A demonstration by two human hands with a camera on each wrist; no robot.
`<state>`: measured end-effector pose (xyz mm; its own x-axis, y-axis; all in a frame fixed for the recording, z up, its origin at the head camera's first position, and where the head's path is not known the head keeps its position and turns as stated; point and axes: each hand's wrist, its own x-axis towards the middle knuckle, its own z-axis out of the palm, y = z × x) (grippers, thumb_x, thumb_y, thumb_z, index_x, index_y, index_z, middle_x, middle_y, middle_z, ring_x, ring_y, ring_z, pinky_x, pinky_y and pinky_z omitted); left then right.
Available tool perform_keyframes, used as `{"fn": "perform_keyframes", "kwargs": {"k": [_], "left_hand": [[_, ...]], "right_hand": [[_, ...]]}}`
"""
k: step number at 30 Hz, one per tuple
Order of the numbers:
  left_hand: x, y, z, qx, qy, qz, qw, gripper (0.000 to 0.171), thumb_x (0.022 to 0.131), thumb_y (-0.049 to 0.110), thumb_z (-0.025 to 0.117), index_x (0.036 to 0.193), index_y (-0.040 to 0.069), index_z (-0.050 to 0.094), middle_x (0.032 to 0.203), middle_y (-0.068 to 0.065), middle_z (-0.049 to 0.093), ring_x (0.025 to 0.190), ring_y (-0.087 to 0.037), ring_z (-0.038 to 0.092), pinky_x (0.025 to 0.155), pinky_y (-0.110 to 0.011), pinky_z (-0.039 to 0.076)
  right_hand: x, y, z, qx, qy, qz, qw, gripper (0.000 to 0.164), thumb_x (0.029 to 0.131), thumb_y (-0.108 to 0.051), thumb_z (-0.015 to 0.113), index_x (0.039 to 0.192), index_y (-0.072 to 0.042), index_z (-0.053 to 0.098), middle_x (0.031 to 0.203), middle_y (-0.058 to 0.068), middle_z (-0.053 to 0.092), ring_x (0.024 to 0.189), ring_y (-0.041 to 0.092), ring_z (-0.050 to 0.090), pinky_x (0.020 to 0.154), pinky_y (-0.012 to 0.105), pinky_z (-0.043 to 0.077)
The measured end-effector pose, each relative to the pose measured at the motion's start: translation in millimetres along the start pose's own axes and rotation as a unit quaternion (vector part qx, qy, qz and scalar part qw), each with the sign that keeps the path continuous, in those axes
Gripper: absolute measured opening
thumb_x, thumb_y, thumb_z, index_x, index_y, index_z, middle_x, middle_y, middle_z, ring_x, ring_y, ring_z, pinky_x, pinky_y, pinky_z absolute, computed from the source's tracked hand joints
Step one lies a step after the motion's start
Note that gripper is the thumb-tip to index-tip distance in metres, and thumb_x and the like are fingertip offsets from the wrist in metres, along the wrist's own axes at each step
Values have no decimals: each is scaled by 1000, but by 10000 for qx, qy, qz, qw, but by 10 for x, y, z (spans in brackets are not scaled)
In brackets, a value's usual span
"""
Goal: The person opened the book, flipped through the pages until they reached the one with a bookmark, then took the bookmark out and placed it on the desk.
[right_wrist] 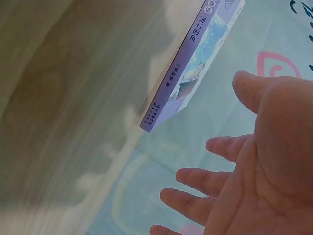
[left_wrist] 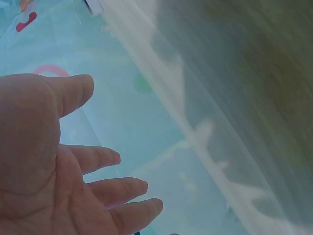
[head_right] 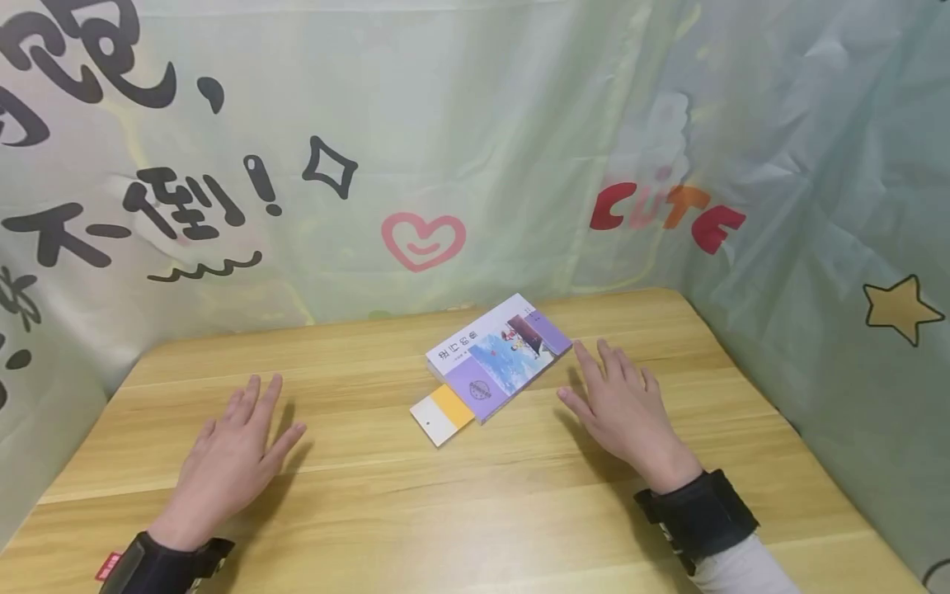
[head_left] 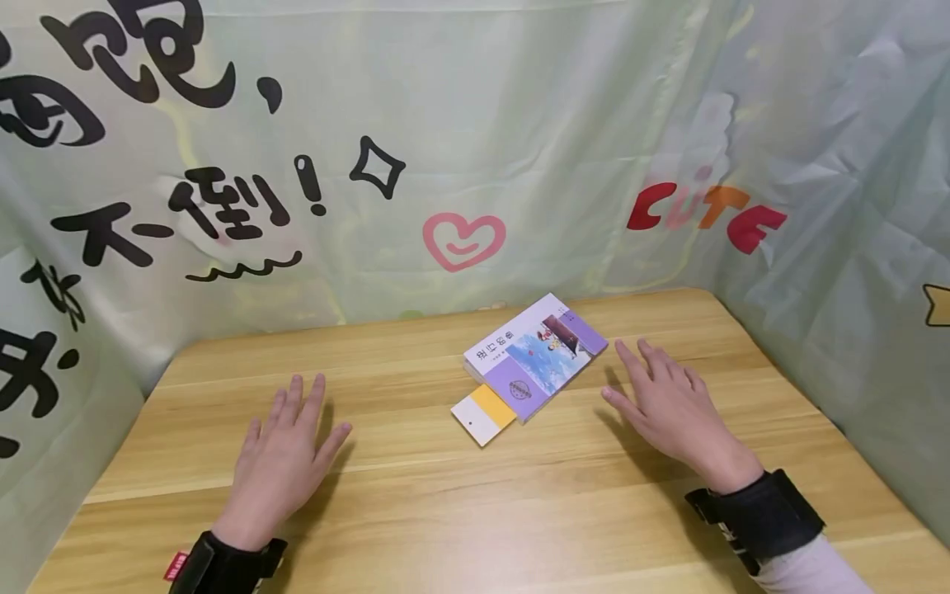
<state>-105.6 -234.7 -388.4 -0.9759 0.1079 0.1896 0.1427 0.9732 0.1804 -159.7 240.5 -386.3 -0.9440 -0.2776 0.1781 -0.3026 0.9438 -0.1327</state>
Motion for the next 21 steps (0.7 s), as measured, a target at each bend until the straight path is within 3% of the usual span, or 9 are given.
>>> {"fn": "perform_keyframes", "kwargs": {"k": [10, 18, 21], "left_hand": [[44, 236, 36, 51, -257, 178, 9995, 77, 98, 52, 44, 156, 8, 18, 154, -25, 14, 138, -44, 13, 100, -70, 15], [161, 587, 118, 240, -197, 629, 9975, 76, 97, 54, 46, 154, 8, 27, 152, -23, 24, 135, -42, 25, 99, -64, 26], [212, 740, 142, 219, -71, 959, 9951, 74, 96, 52, 49, 150, 5, 34, 148, -24, 30, 131, -42, 34, 99, -57, 33]], "right_hand": [[33, -46, 80, -11, -212, -135, 9997, 75, 98, -53, 44, 153, -5, 27, 148, 30, 25, 129, 50, 27, 96, 70, 21], [155, -107, 136, -236, 10, -482, 9986, 70, 98, -48, 49, 149, -3, 35, 145, 29, 33, 128, 48, 33, 94, 67, 29], [235, -119, 132, -388, 155, -688, 9968, 69, 97, -46, 52, 148, -2, 36, 142, 30, 37, 125, 48, 38, 93, 66, 32]]}}
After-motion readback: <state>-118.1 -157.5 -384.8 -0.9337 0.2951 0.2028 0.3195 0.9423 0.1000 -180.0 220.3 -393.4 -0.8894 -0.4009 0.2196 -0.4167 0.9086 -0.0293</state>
